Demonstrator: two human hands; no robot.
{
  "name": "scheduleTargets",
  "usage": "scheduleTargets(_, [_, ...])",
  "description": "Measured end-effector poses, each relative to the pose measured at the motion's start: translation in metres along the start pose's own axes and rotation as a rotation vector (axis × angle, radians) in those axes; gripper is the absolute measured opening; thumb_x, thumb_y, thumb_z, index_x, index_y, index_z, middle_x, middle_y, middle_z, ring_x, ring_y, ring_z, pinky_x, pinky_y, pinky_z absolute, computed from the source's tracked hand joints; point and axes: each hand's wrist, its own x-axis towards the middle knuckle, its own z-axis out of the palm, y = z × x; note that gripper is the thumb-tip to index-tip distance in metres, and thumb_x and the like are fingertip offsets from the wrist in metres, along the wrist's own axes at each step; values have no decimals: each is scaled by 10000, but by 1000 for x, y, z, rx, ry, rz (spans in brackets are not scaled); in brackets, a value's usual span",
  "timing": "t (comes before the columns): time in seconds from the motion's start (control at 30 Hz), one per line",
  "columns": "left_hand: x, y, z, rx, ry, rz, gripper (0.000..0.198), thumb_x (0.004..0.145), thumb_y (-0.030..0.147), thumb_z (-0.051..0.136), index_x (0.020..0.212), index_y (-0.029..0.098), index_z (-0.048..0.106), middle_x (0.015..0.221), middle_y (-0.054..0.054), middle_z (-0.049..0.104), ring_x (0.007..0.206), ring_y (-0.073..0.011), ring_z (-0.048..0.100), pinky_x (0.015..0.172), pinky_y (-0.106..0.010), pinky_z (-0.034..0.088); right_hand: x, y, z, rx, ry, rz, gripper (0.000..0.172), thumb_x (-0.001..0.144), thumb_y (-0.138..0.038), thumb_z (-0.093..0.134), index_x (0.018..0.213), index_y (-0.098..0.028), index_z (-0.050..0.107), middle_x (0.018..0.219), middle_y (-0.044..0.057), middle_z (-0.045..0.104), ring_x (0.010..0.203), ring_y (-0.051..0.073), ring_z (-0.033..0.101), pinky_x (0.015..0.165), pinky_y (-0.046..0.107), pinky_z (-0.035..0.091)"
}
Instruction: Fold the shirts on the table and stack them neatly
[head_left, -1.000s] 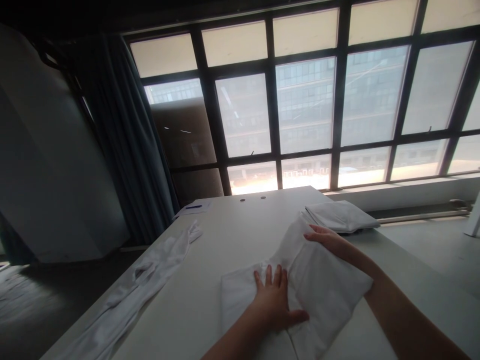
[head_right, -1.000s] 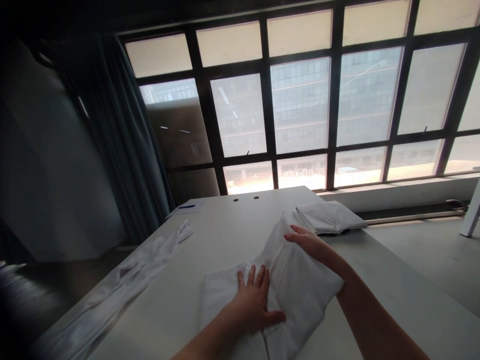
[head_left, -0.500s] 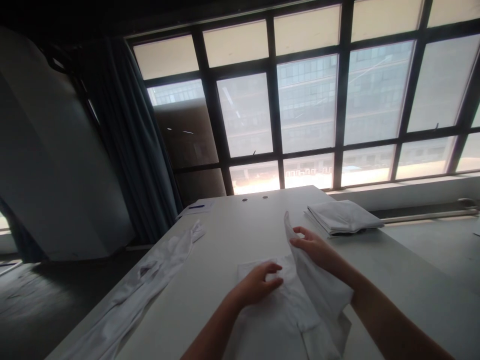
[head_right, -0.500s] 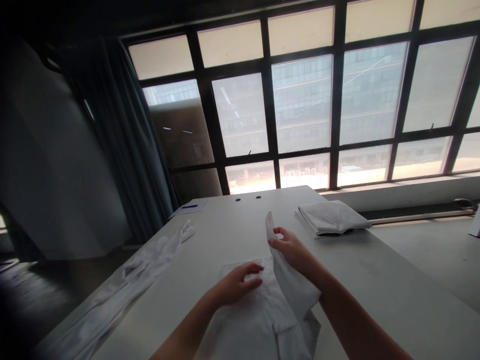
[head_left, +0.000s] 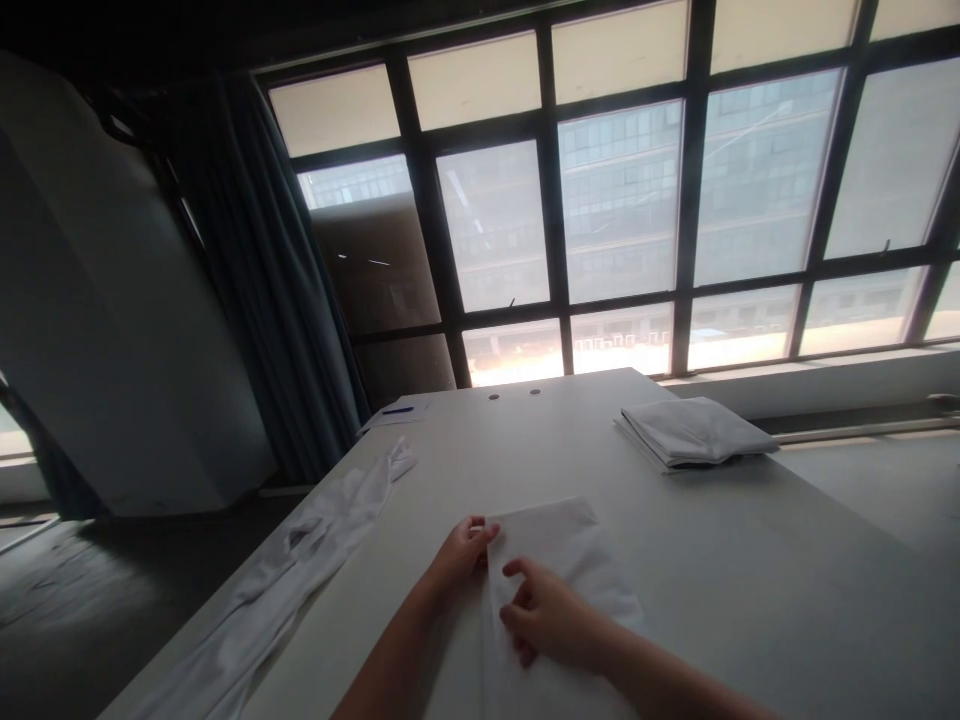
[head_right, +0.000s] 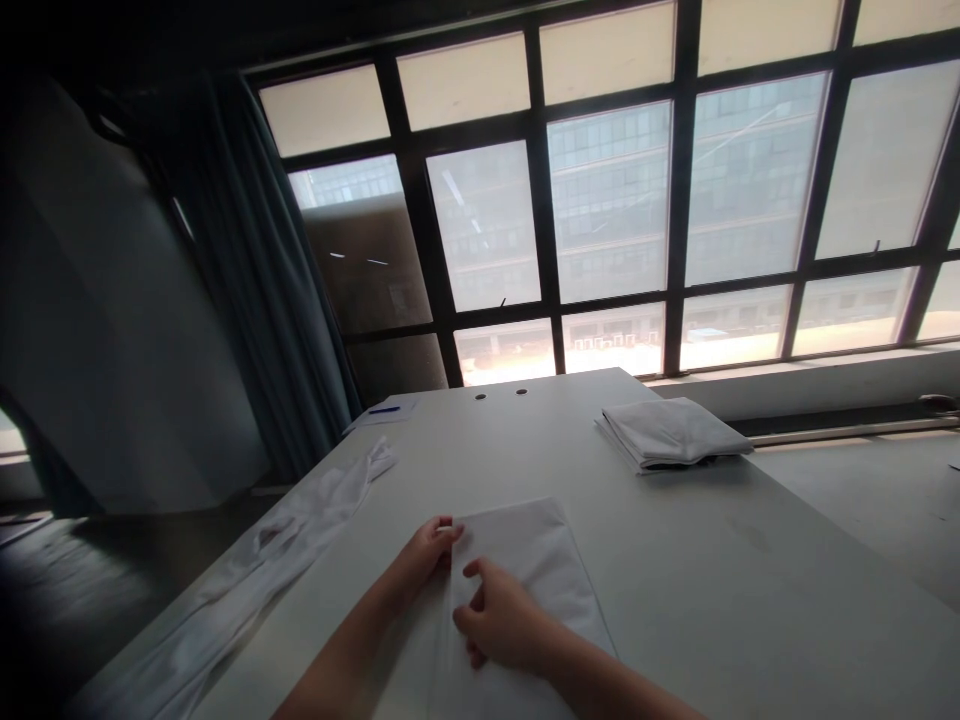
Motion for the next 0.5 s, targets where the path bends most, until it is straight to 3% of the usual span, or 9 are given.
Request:
scheduleTargets(0.07, [4, -7, 7, 89, 84, 69, 638, 701, 651, 742, 1085, 163, 594, 855, -45, 699, 752, -207, 636, 673, -287, 450, -5, -6, -6, -20, -81, -58, 409, 809, -301, 633, 1196, -191, 559, 780, -12, 663, 597, 132, 629, 569, 249, 491])
scheduleTargets(0.13, [7, -12, 12, 177, 172, 137, 515, 742, 606, 713, 1004, 176, 607, 827, -35, 685, 760, -206, 618, 677, -284, 427, -7, -16, -23, -148, -49, -196, 279, 826, -293, 618, 1087, -196, 633, 834, 18, 695, 689, 149, 650, 647, 266, 509])
scheduleTargets(0.27, [14, -17, 14, 314, 272, 211, 406, 862, 607, 546, 818, 205, 583, 729, -7, 634, 707, -189, 571, 648, -272, 377, 8, -22, -83, -446, 340, -492, 211, 856, -287, 578, 1024, -222, 687, 1034, 73, 710, 1002, 228, 638, 961, 381, 466])
scheduleTargets(0.37, [17, -19, 13, 381, 298, 235, 432, 887, 619, 495, 739, 216, 547, 680, 11, 587, 671, -176, 533, 628, -265, 351, 27, 1, -132, -458, 487, -429, 314, 827, -319, 587, 1106, -217, 688, 1196, 107, 680, 1191, 278, 559, 1091, 441, 369])
scheduleTargets(0.5, [20, -21, 11, 424, 315, 244, 422, 907, 604, 459, 743, 222, 527, 686, 14, 581, 675, -174, 527, 626, -260, 351, 41, 36, -164, -409, 457, -333, 422, 824, -421, 540, 1143, -186, 686, 1101, 117, 715, 1034, 274, 634, 942, 415, 476])
